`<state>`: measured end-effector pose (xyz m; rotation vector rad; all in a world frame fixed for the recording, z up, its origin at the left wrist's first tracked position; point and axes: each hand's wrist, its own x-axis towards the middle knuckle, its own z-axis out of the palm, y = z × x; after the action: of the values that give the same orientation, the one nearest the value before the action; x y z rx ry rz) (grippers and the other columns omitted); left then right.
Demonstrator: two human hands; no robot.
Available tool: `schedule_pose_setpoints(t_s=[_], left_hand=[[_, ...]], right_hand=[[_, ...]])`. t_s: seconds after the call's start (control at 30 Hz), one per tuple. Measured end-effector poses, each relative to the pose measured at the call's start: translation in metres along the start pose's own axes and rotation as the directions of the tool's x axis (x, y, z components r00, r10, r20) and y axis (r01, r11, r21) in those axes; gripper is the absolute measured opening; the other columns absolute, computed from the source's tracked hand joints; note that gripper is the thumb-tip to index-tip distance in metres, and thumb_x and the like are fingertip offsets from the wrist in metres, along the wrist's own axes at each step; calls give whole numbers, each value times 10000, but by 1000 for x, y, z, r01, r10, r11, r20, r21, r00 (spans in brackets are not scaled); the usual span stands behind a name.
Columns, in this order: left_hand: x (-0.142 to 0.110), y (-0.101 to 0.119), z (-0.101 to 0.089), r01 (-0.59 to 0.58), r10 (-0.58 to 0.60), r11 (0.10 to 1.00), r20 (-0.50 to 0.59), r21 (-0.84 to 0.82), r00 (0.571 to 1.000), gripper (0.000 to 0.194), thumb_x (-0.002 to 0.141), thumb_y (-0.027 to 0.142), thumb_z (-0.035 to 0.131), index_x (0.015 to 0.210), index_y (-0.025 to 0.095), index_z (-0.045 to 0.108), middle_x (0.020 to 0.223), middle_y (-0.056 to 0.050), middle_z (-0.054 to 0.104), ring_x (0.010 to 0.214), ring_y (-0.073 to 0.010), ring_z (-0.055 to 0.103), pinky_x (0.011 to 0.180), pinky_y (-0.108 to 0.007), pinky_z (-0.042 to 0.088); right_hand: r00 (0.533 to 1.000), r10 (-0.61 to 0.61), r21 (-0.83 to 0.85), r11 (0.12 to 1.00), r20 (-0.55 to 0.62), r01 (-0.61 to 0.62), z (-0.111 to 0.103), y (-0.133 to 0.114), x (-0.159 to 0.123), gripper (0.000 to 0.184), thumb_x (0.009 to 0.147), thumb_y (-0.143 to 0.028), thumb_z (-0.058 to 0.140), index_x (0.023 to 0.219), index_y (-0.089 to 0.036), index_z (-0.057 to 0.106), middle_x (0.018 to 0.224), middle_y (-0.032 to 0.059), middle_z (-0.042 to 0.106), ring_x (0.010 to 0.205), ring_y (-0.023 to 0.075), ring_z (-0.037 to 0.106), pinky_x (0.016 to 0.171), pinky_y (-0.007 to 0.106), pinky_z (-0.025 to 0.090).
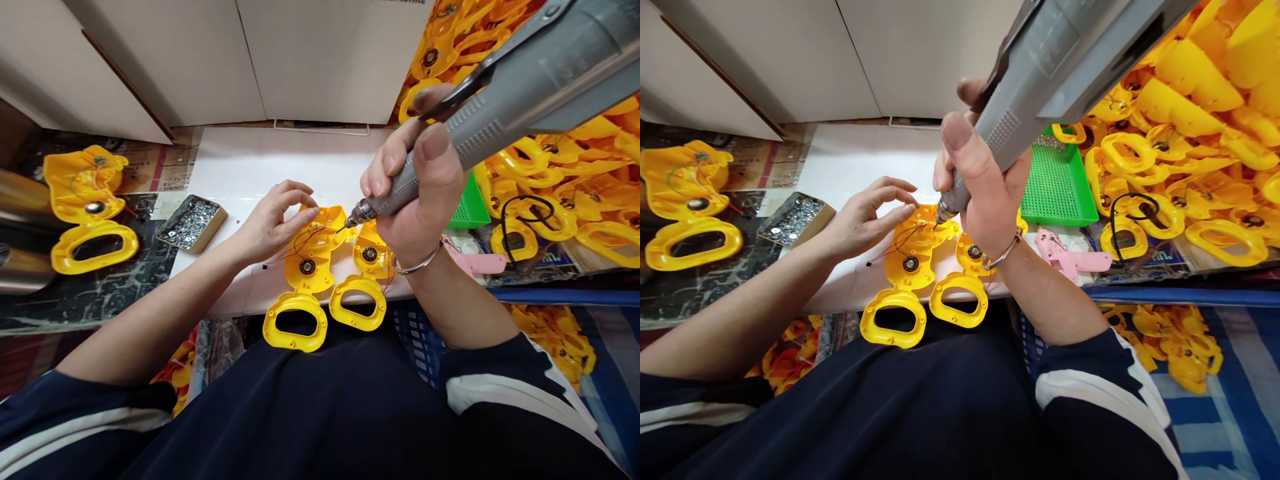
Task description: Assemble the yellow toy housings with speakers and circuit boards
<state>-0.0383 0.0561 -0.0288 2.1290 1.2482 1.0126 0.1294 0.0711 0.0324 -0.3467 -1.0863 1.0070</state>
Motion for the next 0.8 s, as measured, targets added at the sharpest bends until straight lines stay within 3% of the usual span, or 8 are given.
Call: schedule_pose_setpoints(t_s=[0.17,0.37,0.53,0.8], left_hand=[[-1,-5,7,-18,12,989,43,146,999,207,840,419,702,863,214,677,1204,-68,636,1151,-257,565,1032,-454,443],[2,-7,11,-16,1,992,110,128,994,151,897,283,584,812,197,674,1167,-67,667,1085,-234,594,997,-431,459],[3,-7,14,-20,-9,986,173,167,985,170,884,257,532,806,175,660,1175,-92,633,1103,-255,573,1019,-453,450],[4,-7,13,14,-39,993,219,116,975,133,848,234,522,786,174,622,1122,-93,590,1054,-231,581,992,-429,473]], right_hand=[[999,35,-88,996,3,-34,-2,1,1,331,700,-475,760,915,-310,569,666,-67,366,407,77,333,403,284,326],[996,74,-169,982,-41,-80,-3,2,2,386,653,-541,749,878,-303,544,663,-66,390,416,86,344,402,294,348],[999,33,-102,994,-7,-33,-4,5,1,299,709,-447,749,873,-271,572,647,-69,357,401,65,328,411,272,342],[994,98,-252,964,56,-81,-8,6,-2,396,693,-591,738,900,-318,539,688,-53,408,472,115,414,453,303,392]])
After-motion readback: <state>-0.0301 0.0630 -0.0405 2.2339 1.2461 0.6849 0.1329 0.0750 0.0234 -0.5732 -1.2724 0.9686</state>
